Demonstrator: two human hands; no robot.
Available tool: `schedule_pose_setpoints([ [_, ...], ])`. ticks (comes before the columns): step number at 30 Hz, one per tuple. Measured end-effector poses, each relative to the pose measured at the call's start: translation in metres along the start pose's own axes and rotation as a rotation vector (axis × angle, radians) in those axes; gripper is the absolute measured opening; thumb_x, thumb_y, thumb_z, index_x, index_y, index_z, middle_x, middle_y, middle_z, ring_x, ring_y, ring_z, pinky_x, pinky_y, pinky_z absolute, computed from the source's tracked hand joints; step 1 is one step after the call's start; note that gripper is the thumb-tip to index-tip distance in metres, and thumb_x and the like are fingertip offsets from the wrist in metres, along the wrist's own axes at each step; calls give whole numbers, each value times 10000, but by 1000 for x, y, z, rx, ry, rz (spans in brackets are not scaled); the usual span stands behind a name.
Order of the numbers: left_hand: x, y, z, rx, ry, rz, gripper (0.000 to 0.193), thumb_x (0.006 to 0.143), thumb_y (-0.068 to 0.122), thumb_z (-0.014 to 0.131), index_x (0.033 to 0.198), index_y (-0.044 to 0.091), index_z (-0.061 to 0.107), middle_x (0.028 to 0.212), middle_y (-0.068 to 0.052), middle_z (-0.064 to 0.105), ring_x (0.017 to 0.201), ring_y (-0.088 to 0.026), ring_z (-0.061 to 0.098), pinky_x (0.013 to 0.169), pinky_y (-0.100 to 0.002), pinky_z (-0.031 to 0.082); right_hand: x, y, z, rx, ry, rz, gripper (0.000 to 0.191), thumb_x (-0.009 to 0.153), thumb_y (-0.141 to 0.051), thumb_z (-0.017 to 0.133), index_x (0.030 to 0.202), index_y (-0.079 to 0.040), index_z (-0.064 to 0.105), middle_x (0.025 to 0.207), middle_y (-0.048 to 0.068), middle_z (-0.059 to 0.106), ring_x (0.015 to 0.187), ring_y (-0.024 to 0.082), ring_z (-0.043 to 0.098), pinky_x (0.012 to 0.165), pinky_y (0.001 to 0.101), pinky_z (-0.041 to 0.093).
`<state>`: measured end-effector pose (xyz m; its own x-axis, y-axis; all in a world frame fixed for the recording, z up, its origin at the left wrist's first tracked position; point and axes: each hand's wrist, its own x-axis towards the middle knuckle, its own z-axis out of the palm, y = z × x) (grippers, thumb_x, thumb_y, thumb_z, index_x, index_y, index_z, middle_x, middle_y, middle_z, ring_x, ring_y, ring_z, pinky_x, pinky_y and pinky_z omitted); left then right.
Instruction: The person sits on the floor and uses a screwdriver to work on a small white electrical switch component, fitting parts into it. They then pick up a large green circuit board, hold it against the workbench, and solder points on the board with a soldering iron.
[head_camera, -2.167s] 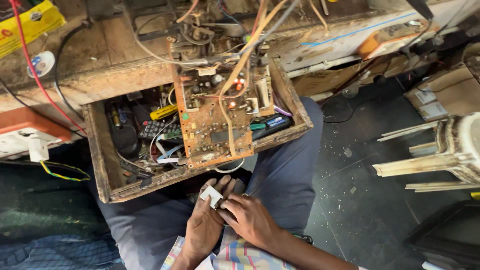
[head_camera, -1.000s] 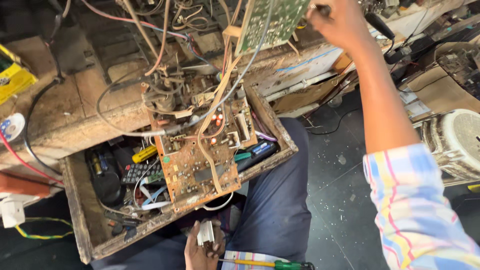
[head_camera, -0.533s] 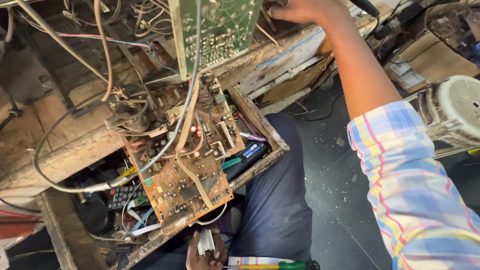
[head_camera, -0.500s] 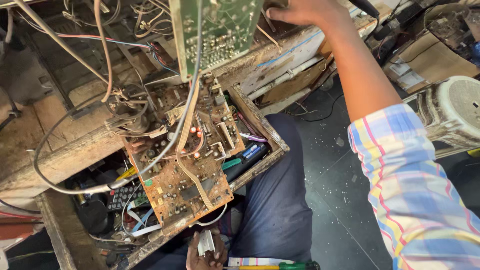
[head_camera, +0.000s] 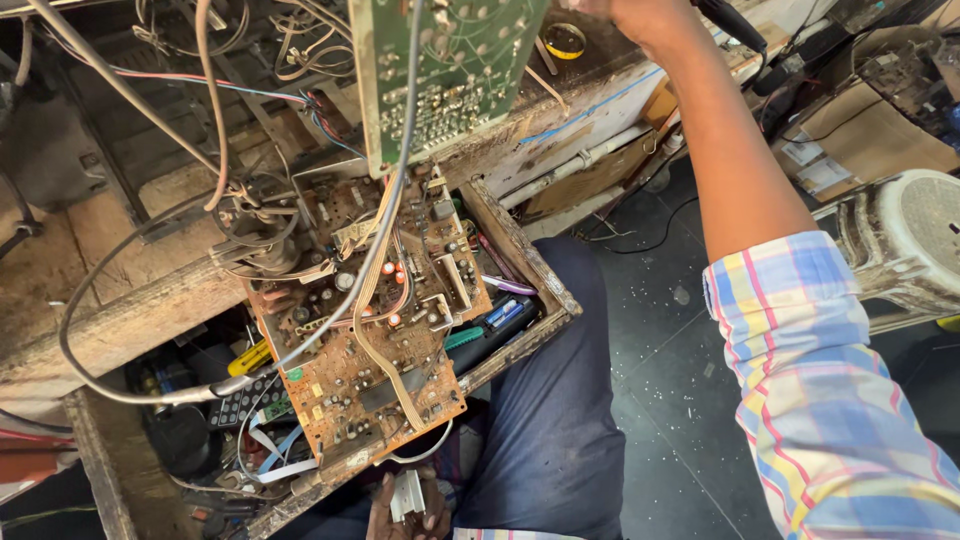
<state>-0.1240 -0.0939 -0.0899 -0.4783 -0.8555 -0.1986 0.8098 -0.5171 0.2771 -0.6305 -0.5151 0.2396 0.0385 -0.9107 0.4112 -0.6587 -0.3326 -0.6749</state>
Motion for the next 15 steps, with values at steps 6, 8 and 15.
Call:
schedule_pose_setpoints([
  [6,0,-1,3,3,16,7,635,1055,455,333,1122,-125,583,541,-91,430,392,-120,276,359,-288,275,0,-7,8,-141,-30,19,267,1020,-282,784,1114,-41,721,961,17,712,888,148,653,812,351,518],
  [8,0,-2,5,6,27,9,635,1053,454,334,1119,-126,583,538,-90,429,389,-119,275,356,-288,273,2,-2,11,-183,-15,132,294,1008,-314,790,1102,-44,719,914,12,686,839,151,623,760,353,499],
  [15,-4,0,22,10,127,27,634,1046,451,340,1108,-130,584,527,-90,425,381,-115,270,348,-287,267,8,-1,16,-203,-125,170,340,1061,-371,728,1009,-35,713,829,3,601,756,154,523,697,374,443],
])
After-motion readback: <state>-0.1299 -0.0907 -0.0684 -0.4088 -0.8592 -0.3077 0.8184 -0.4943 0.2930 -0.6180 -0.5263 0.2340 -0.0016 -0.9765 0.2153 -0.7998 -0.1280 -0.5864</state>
